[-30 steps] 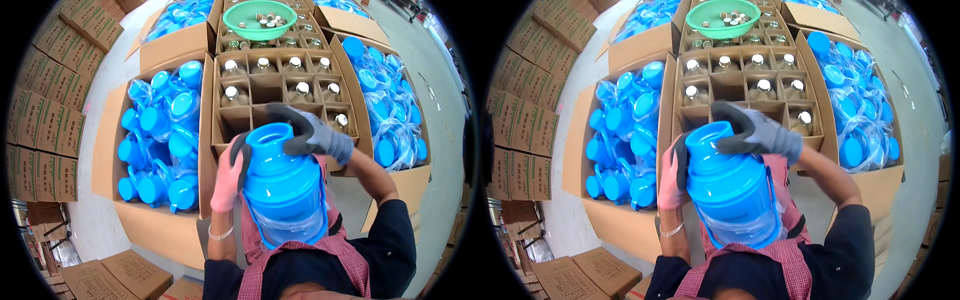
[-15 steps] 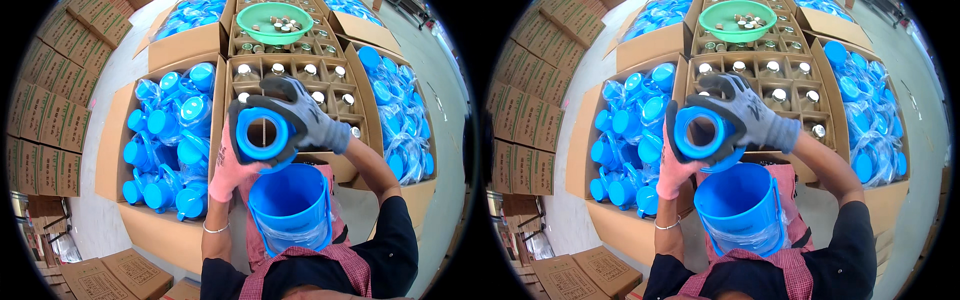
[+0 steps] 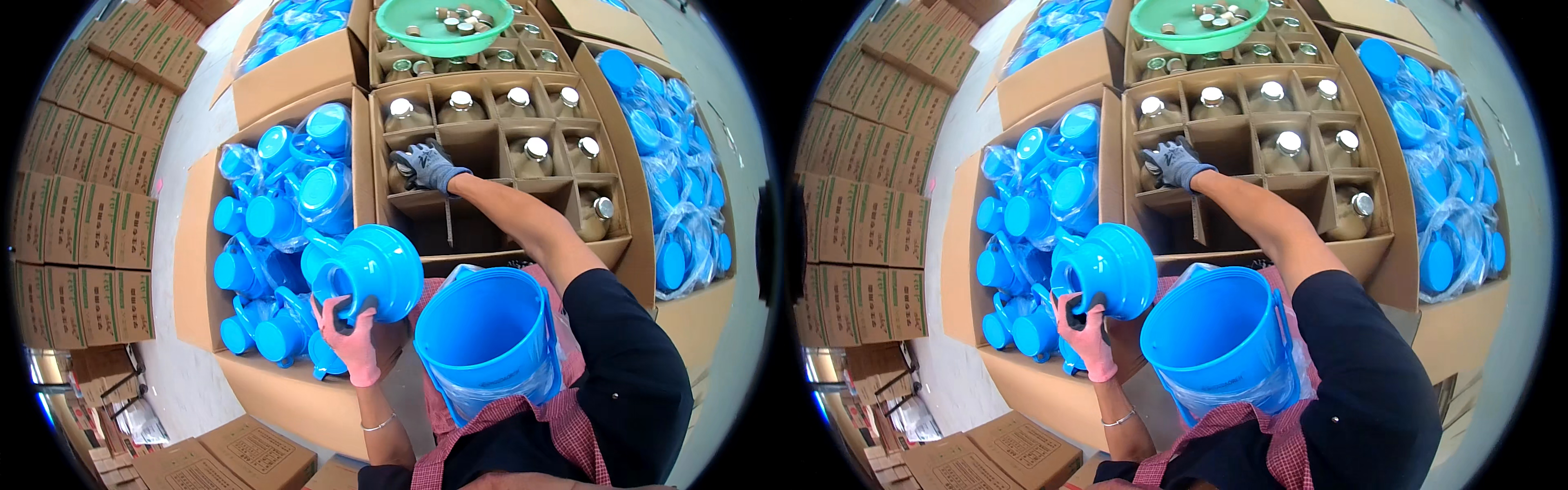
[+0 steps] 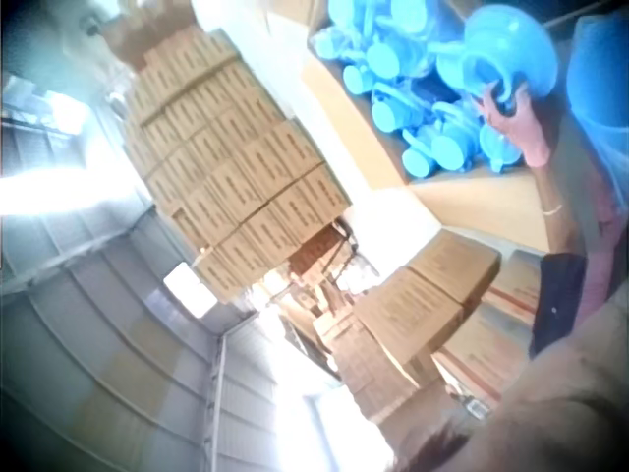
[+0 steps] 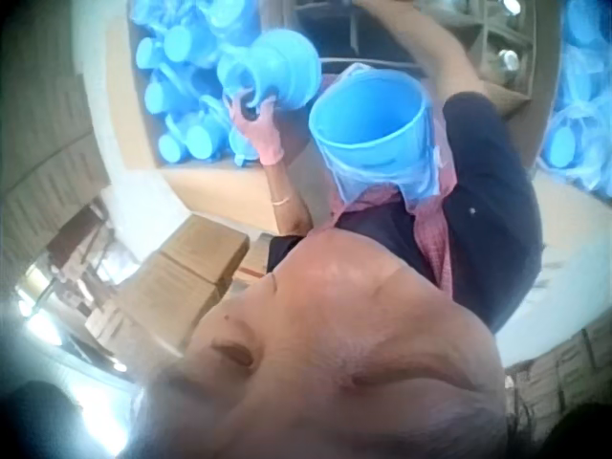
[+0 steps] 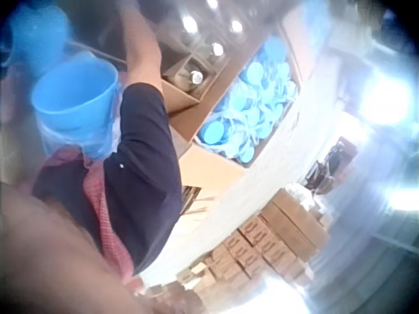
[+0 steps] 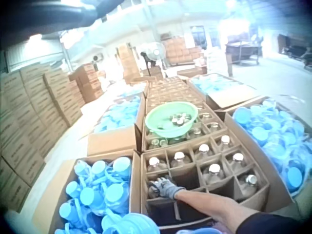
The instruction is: The person assembles blue plastic containers by hand. They pick up a container, insert a metal cap into the opening, and then place the assembled unit into a cardboard box. The process is repeated continuously throughout the video.
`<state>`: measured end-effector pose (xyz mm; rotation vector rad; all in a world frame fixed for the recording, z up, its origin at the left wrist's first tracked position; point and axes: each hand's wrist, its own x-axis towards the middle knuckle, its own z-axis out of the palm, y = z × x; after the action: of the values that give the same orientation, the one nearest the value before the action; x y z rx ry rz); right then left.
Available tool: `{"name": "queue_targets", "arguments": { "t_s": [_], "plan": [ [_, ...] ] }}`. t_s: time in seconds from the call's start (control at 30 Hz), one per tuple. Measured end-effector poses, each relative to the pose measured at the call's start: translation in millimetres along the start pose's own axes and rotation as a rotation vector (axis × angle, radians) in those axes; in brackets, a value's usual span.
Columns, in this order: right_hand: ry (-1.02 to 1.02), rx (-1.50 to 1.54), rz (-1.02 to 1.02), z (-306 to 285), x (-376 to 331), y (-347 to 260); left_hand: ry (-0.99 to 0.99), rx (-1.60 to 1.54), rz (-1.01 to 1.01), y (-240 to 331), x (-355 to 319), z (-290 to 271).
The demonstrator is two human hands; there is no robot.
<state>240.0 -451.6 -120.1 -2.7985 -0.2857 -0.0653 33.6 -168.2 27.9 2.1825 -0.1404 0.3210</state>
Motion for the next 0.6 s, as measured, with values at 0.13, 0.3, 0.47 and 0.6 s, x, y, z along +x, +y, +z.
{"name": "queue_targets", "arguments": {
  "t_s": [0.13, 0.3, 0.47, 0.6],
  "plan": [
    [0.365, 0.259, -0.103, -24, -10, -8, 0.143, -0.348, -0.107, -7, 3, 5],
    [0.608, 0.219, -0.123, -175, -55, -31, 0.177, -0.503, -0.15, -3, 9, -2],
    [1.002, 0.259, -0.375, -283, -110, -21, 0.262, -0.694, -0.159, 3, 10, 3],
    [1.005, 0.296, -0.39, -332, -154, -40, 0.151, -0.644, -0.182, 17, 11, 19]
  ]
}}
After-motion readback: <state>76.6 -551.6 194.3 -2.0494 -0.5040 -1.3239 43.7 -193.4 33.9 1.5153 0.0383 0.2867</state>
